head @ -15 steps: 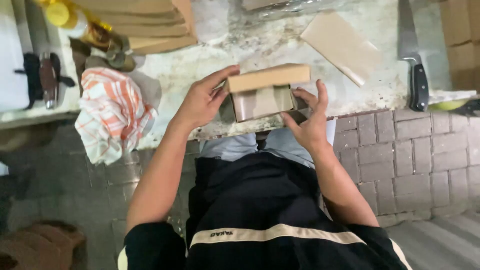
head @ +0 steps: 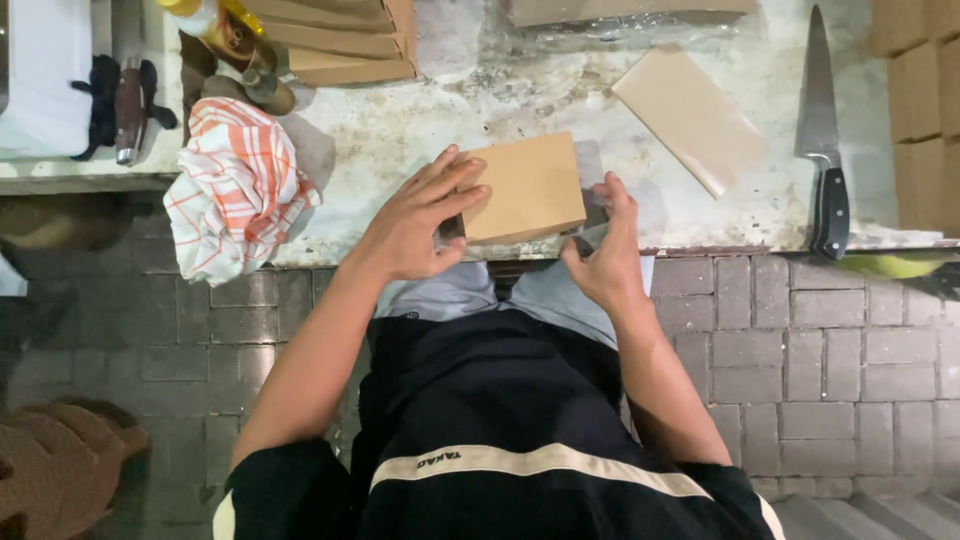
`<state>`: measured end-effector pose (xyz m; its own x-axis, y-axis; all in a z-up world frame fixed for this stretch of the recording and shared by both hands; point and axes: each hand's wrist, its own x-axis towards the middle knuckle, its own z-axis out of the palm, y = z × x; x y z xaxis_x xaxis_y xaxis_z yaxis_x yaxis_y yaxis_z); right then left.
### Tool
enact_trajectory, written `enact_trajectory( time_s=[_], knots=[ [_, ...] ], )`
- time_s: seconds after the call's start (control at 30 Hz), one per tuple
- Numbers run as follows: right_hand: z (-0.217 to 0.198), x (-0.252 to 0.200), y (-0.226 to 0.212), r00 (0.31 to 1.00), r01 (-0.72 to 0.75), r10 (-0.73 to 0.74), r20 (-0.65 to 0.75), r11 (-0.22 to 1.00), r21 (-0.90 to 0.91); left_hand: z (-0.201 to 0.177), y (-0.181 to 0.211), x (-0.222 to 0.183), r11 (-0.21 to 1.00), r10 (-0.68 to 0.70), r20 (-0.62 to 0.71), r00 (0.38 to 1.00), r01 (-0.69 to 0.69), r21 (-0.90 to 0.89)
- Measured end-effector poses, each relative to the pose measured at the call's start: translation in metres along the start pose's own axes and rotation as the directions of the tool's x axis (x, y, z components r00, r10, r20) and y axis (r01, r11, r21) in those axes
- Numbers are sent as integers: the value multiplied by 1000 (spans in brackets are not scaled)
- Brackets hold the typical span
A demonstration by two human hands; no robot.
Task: Folding and cutting paper liners to fit into small cardboard boxes in a bakery production area.
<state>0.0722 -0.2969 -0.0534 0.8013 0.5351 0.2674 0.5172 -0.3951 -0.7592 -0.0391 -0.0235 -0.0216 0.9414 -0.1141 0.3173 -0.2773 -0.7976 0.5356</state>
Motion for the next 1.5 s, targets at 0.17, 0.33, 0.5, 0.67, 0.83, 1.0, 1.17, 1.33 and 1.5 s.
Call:
enact_trajectory(
  time_s=[0.17,0.33,0.5,0.67,0.83,1.0,1.17,1.33,1.5],
  knots=[
    [-7,-4,-7,992,128,-128,5,987,-97,24,3,-2,1000,27,-233,972,-25,10],
    [-10,-10,-24,993,42,-33,-116,996,75,35,20,-21,947,-266,-295,918,192,-257],
    [0,-1,-16,929,-362,371,-11,911,197,51,24,-29,607,-612,-61,789,418,-675],
    [-19,49,-63,934,-222,326,-144,849,479,-39,49,-4,768,-322,-345,882,31,-639],
    [-32,148,-166,987,130,-44,-157,792,597,-167,34,47,952,-75,-557,827,-106,-286],
    [0,275,-250,995,99,-79,-63,893,439,-271,-16,129,848,-520,-283,806,446,-287],
    [37,347,-238,995,-83,104,-13,863,498,-292,-84,170,852,-519,-336,786,448,-269],
    [57,362,-168,997,80,-71,-37,926,368,-267,-146,172,892,-451,-452,770,392,-224],
    [-20,261,-135,987,163,-158,-39,945,285,-253,-28,132,953,252,-622,742,-79,292]
  ],
)
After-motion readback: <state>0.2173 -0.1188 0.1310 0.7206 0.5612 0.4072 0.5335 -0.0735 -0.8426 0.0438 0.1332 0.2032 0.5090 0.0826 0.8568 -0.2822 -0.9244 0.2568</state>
